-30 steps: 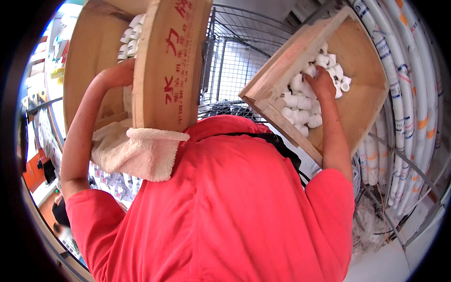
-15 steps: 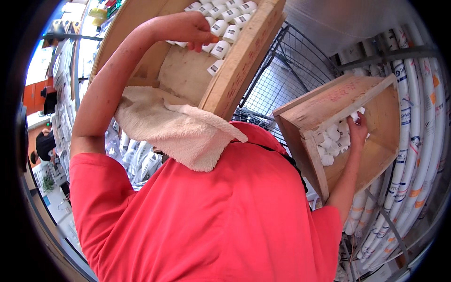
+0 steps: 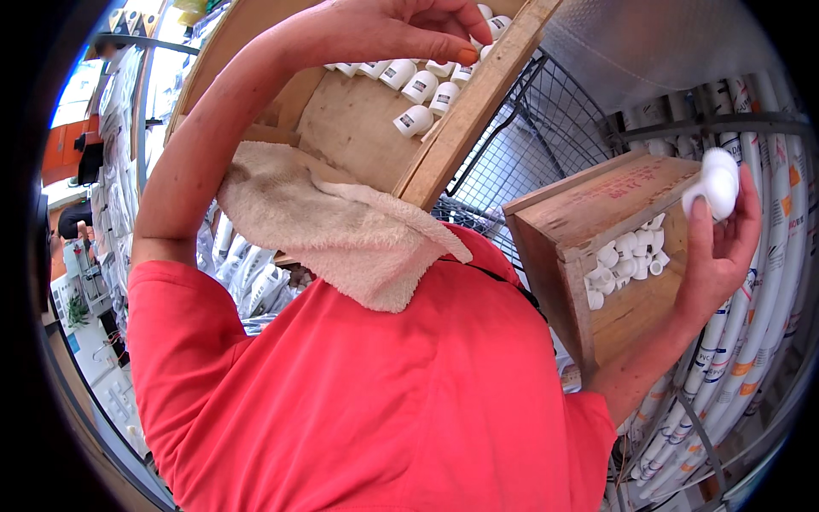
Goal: The person transfers small white plastic pipe fittings from a wooden crate into a wooden tray. They pick up the fittings one by one, briefly inspect them, and place them into the tray. The person wears a towel around their neck throughout the process.
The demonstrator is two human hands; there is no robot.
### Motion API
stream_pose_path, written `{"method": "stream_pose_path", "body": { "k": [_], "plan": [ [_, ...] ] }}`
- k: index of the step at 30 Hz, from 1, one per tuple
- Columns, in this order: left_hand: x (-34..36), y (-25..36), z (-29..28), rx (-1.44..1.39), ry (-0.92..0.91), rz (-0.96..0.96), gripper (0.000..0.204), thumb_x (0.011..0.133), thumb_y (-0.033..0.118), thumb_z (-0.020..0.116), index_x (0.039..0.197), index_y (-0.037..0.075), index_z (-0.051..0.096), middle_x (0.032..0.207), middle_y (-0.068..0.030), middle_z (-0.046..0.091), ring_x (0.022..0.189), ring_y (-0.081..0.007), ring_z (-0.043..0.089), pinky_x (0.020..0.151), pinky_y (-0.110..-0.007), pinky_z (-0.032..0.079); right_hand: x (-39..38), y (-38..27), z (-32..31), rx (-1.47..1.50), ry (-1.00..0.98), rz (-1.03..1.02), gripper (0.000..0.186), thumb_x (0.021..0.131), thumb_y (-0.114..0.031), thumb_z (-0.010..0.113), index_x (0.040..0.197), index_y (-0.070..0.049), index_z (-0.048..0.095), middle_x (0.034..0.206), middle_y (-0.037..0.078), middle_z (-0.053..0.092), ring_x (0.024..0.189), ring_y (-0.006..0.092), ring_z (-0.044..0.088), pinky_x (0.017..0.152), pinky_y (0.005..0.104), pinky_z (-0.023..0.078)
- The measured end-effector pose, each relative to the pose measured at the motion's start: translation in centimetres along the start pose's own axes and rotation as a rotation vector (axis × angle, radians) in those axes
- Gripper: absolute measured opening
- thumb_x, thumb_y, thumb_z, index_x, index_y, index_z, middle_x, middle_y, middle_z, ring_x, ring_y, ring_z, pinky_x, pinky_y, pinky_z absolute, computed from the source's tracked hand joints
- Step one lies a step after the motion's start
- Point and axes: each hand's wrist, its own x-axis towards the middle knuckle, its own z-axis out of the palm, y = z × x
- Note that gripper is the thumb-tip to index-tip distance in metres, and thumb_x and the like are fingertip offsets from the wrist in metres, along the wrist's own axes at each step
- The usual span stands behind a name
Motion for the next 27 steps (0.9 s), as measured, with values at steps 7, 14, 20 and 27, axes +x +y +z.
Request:
{"method": "stream_pose_path", "body": {
  "k": [7, 14, 20, 27],
  "plan": [
    [-0.8, 1.9, -0.6, -0.219, -0.011, 0.122, 0.045, 0.092, 0.03, 0.081, 0.119, -0.004, 0.068, 0.095, -0.0062, 0.075, 0.086, -0.0108, 0.069, 0.077, -0.025, 0.056, 1.4, -8.1, 8.5, -0.007, -0.275, -0.263, 0.066, 0.082, -0.003, 0.077, 0.144, -0.01, 0.056, 0.133, 0.009, 0.064, 0.117, 0.0176, 0.065, 0.097, 0.0333, 0.053],
    [-1.4, 2.4, -1.5, -0.561, -0.013, 0.184, 0.047, 0.089, 0.021, 0.084, 0.124, -0.003, 0.064, 0.104, -0.0063, 0.075, 0.093, -0.0103, 0.07, 0.081, -0.022, 0.057, 1.9, -13.2, 16.0, -0.062, -0.122, -0.358, 0.058, 0.086, -0.007, 0.076, 0.14, -0.002, 0.056, 0.127, 0.01, 0.066, 0.111, 0.0173, 0.066, 0.1, 0.0332, 0.052],
    [-1.3, 1.8, -2.3, -0.612, 0.135, 0.11, 0.047, 0.094, 0.027, 0.079, 0.126, -0.004, 0.064, 0.109, -0.0091, 0.074, 0.099, -0.0145, 0.07, 0.087, -0.025, 0.057, 4.7, -12.7, 18.6, 0.208, -0.149, -0.309, 0.066, 0.083, -0.009, 0.08, 0.143, 0.0, 0.053, 0.13, 0.012, 0.062, 0.11, 0.0179, 0.065, 0.101, 0.0342, 0.052],
    [-1.1, 0.8, -2.7, -0.636, 0.196, 0.108, 0.05, 0.096, 0.04, 0.074, 0.122, -0.002, 0.067, 0.106, -0.0075, 0.073, 0.096, -0.0129, 0.069, 0.085, -0.026, 0.056, 6.5, -10.2, 21.7, 0.179, -0.067, -0.485, 0.068, 0.082, -0.014, 0.084, 0.142, 0.001, 0.054, 0.126, 0.011, 0.062, 0.107, 0.0189, 0.065, 0.096, 0.0346, 0.054]
  ]
}}
